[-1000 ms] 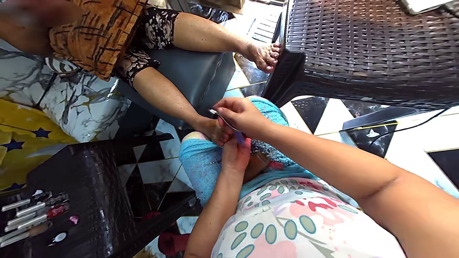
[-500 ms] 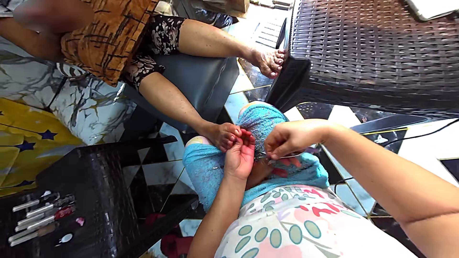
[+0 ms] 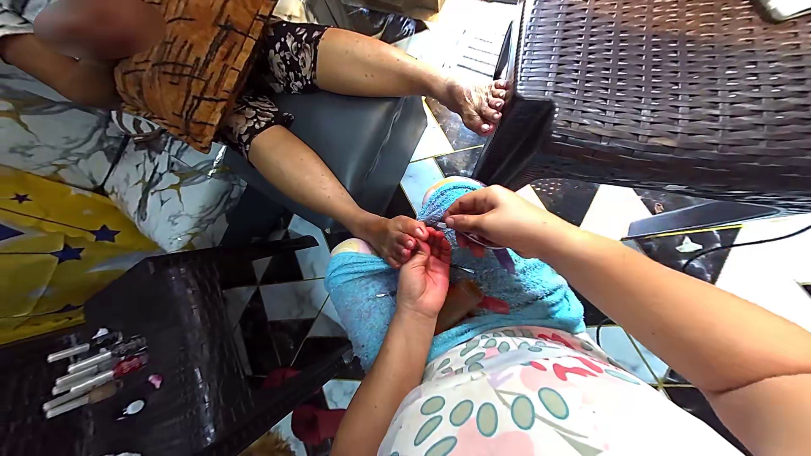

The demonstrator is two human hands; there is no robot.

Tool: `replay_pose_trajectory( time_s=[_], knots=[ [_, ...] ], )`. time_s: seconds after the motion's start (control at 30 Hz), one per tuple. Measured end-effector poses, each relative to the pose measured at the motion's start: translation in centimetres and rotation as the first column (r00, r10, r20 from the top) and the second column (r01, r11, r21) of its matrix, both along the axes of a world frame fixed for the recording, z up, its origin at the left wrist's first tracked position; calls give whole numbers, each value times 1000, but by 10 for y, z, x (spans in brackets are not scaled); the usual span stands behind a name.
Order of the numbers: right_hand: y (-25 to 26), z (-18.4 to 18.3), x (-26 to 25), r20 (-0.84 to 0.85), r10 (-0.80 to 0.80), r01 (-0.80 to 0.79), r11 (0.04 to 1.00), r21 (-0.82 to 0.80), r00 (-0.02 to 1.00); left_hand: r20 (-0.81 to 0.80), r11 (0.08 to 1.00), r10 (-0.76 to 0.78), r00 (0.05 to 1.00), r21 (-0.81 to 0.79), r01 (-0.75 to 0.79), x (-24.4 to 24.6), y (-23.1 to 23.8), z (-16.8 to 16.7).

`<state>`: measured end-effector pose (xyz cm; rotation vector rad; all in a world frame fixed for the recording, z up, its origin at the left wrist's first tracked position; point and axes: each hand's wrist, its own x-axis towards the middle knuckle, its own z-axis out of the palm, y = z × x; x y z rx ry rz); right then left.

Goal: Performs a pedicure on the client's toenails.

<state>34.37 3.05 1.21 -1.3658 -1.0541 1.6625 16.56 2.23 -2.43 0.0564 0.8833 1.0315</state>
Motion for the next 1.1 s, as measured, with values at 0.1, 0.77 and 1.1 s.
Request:
replay_pose_trajectory(
  time_s=[0.1,0.77,1.1],
  knots=[
    [3,-9,-14,-18,-20,18,998,-58,1000,-6,1000,15,1000,-19,-15,2,0,1],
    [12,0,-21,75,19,-11,994,-112,997,28,999,18,999,-35,-17,0,1,-2],
    [11,2,-20,72,16,-10,996,-88,997,30,999,20,999,-36,-19,0,1,-3]
  ],
)
